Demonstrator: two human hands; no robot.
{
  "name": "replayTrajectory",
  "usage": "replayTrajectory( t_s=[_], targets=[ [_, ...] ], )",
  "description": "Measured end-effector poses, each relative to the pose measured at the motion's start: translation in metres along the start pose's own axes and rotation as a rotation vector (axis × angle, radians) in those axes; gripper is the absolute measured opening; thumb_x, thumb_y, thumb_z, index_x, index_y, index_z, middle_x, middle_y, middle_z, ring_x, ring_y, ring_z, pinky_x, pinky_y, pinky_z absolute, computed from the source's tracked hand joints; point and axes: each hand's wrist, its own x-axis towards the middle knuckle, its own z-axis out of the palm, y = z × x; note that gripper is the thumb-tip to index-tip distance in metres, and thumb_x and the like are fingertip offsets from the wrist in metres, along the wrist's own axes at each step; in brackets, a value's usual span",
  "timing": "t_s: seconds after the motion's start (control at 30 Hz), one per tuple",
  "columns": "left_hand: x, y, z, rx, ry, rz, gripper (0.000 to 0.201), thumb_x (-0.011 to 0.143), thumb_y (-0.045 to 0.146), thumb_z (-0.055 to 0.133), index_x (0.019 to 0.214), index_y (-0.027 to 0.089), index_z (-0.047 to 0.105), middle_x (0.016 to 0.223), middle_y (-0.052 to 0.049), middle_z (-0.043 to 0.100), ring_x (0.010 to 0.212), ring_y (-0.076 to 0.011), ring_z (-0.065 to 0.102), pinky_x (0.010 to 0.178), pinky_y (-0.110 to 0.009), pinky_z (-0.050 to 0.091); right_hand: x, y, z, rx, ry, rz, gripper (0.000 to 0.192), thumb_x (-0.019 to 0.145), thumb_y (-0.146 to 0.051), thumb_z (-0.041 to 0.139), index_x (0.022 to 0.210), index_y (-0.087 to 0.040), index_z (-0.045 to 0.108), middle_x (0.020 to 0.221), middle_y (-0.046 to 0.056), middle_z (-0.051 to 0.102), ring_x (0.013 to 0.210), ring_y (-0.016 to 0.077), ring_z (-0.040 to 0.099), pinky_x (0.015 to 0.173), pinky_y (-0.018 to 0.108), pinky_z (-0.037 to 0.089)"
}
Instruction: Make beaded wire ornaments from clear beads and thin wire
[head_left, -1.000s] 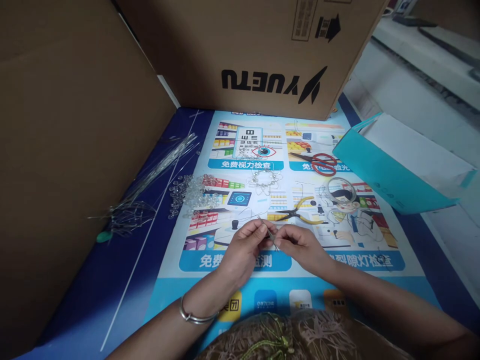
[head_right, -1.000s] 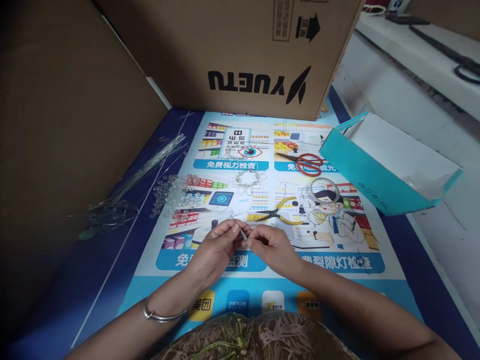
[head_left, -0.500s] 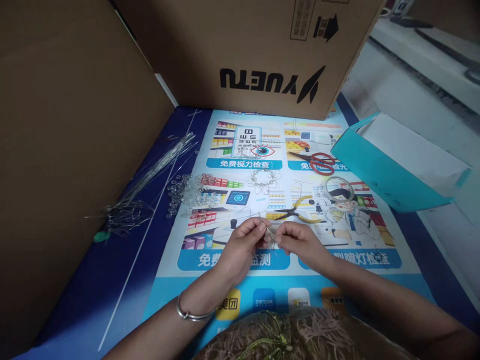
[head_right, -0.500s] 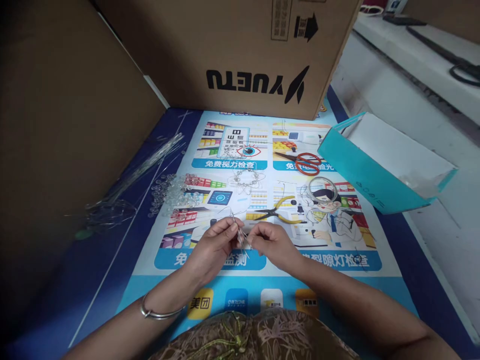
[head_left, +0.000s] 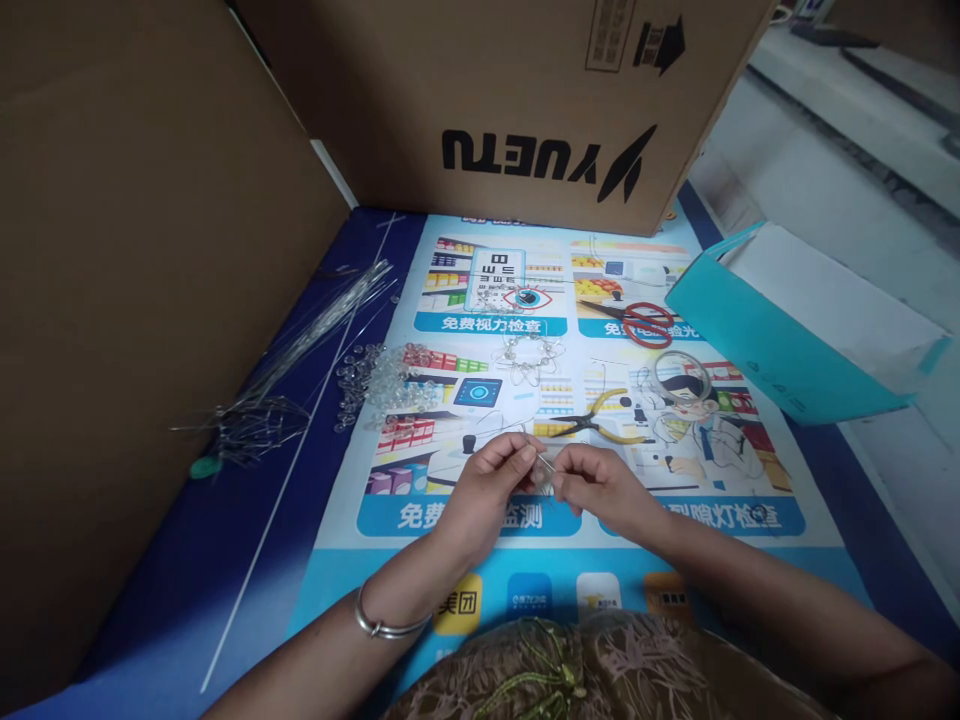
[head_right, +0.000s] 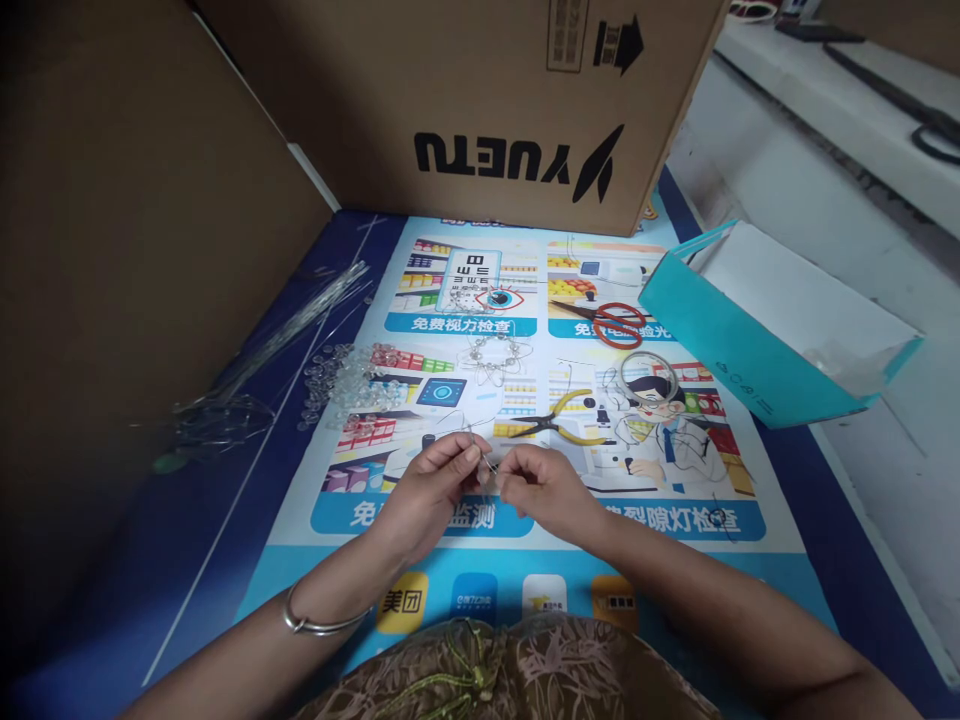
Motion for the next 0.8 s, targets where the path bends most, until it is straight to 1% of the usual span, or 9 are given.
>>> replayTrajectory(
  t_s=[0.1, 0.2, 0.4, 0.6, 0.8],
  targets=[
    [-0.0001, -0.0017, -0.0007, 0.028, 0.008, 0.016, 0.016, 0.083, 0.030, 0.052, 0.088, 0.016, 0.057, 0.068, 0.000, 0.054, 0.064, -0.0103, 0.049, 0.062, -0.023, 0.037, -0.0001, -0.0036, 0.0012, -0.005, -0.044, 0.022, 0.015, 0.079, -0.028, 0.052, 0.070, -0.016, 0.050, 0.059, -0.003, 0.050, 0.046, 0.0064, 0.044, 0.043, 0.019, 0.035],
    [-0.0003, -0.0031, -0.0013, 0.043, 0.006, 0.026, 0.016, 0.083, 0.030, 0.052, 0.087, 0.015, 0.056, 0.067, 0.000, 0.053, 0.063, -0.0104, 0.049, 0.061, -0.023, 0.037, 0.0003, -0.0050, 0.0029, -0.045, -0.059, 0.031, 0.018, 0.077, -0.030, 0.055, 0.068, -0.016, 0.049, 0.054, -0.005, 0.045, 0.046, 0.0061, 0.040, 0.042, 0.018, 0.032],
    [0.0001, -0.0043, -0.0018, 0.059, 0.004, 0.021, 0.015, 0.083, 0.030, 0.052, 0.087, 0.015, 0.055, 0.066, 0.001, 0.053, 0.062, -0.0102, 0.048, 0.061, -0.023, 0.037, 0.0012, 0.0000, 0.0027, -0.097, -0.015, 0.028, 0.020, 0.075, -0.028, 0.056, 0.062, -0.015, 0.048, 0.051, -0.006, 0.039, 0.047, 0.0053, 0.032, 0.042, 0.018, 0.026],
    [0.0021, -0.0047, -0.0029, 0.075, -0.006, 0.013, 0.016, 0.083, 0.031, 0.052, 0.088, 0.016, 0.056, 0.066, 0.001, 0.052, 0.062, -0.0104, 0.047, 0.061, -0.023, 0.037, 0.0013, 0.0001, 0.0026, -0.094, 0.000, 0.004, 0.019, 0.076, -0.028, 0.055, 0.063, -0.016, 0.046, 0.051, -0.006, 0.040, 0.047, 0.0058, 0.034, 0.042, 0.018, 0.027],
    [0.0020, -0.0057, -0.0032, 0.096, -0.021, 0.006, 0.017, 0.082, 0.032, 0.052, 0.086, 0.016, 0.056, 0.065, 0.001, 0.050, 0.061, -0.0099, 0.045, 0.059, -0.022, 0.035, 0.0015, -0.0009, 0.0034, -0.204, 0.035, -0.023, 0.027, 0.077, -0.035, 0.054, 0.060, -0.016, 0.044, 0.051, -0.006, 0.037, 0.048, 0.0058, 0.030, 0.042, 0.018, 0.025]
  ],
)
